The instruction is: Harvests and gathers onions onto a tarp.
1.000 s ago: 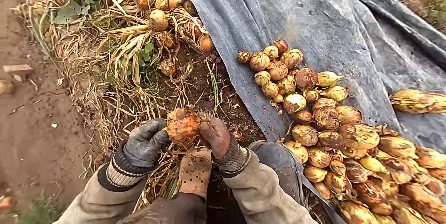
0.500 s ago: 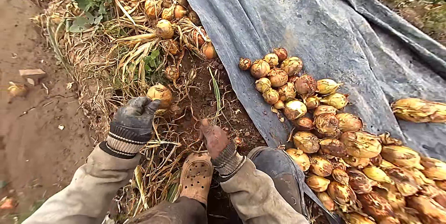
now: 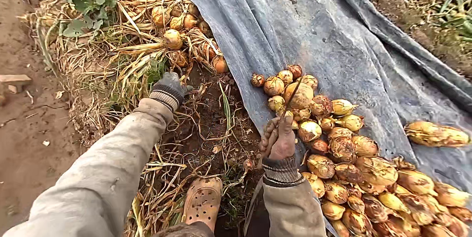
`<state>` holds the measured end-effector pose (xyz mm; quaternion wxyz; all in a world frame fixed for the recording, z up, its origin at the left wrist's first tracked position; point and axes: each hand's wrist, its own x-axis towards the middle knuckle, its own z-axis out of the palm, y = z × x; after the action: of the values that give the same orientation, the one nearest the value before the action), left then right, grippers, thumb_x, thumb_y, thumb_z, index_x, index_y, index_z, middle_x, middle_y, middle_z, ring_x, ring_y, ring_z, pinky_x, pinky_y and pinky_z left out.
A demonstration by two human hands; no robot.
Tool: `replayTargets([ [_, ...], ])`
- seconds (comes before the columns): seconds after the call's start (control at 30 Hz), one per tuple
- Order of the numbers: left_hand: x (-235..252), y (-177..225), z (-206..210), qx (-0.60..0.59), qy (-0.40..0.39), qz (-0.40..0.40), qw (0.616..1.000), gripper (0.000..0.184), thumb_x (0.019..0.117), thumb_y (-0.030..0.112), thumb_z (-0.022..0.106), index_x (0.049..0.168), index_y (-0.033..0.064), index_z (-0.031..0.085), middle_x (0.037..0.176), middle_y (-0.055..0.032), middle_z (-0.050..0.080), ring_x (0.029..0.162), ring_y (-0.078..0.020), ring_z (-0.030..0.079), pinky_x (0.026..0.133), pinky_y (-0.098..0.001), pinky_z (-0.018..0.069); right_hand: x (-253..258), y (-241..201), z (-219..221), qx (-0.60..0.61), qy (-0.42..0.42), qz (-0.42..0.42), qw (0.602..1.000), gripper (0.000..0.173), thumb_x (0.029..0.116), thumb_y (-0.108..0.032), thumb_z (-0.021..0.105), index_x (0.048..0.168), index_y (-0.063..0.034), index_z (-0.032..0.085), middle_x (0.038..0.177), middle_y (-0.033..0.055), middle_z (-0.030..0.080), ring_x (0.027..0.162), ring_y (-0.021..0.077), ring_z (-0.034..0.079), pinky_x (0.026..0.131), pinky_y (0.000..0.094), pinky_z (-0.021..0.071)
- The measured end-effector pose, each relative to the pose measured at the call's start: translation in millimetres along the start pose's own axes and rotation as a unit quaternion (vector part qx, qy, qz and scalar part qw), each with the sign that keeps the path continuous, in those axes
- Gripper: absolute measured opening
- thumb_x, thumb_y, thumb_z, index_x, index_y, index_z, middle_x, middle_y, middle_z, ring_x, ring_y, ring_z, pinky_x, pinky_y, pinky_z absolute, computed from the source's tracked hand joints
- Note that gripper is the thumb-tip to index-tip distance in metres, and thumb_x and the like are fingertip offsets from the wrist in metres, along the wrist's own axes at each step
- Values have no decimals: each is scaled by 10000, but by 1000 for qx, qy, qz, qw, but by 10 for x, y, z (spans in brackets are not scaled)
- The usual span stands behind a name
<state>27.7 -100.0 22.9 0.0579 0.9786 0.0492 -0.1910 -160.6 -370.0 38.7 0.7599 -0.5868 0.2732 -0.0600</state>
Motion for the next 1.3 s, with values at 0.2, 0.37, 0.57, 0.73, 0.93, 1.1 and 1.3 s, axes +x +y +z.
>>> replayTargets([
  [0.2,331,-319,536,-35,35,-30,998,836,773,508,829,1430,92,520,1451,-239,528,1207,-481,606,917,-726,505,-111,371,270,-186,-94,218,954,527,1092,-493,383,1004,-30,618,607,32,483,458,125,467,455,298,462],
  [0.37,-211,-232,451,-331,74,78,937,912,731,112,897,1502,179,415,1363,-177,611,1214,-322,636,1009,-562,534,-179,444,340,-223,-170,253,926,485,1071,-504,450,1173,-58,612,681,41,503,498,139,475,487,312,469],
  [0.57,-1439,-138,213,-442,-37,234,865,824,768,54,814,1507,129,461,1359,-86,627,1169,-146,651,1005,-347,553,-275,279,297,-295,-272,77,913,826,912,-723,549,1347,-22,573,819,115,648,644,209,599,650,454,546],
  [0.73,-1946,-357,298,-334,45,370,866,393,953,399,651,1093,46,755,1036,-28,761,1012,-37,699,943,-246,565,-516,93,324,-230,-312,-37,921,870,874,-839,444,1147,-58,712,892,62,709,781,119,661,727,391,572],
  [0.93,-1844,-494,183,-187,175,445,858,347,973,345,558,775,112,722,795,-34,717,826,-152,708,786,-362,593,-614,173,372,-181,-292,12,939,677,986,-701,396,903,-104,704,632,-33,540,545,68,500,553,323,474],
  [1.1,-1559,-307,125,-97,193,429,877,237,935,225,583,859,83,757,906,-82,760,908,-248,745,834,-478,606,-517,262,370,-182,-223,78,954,603,1013,-605,459,767,-95,668,554,-31,466,484,89,436,512,332,420],
  [1.3,-1001,-65,75,-101,96,232,963,244,1017,277,632,1079,88,774,1108,-155,751,1046,-357,716,926,-649,528,-338,321,210,-157,-141,95,973,638,1028,-606,404,700,-92,594,516,-15,455,424,94,416,441,303,395],
])
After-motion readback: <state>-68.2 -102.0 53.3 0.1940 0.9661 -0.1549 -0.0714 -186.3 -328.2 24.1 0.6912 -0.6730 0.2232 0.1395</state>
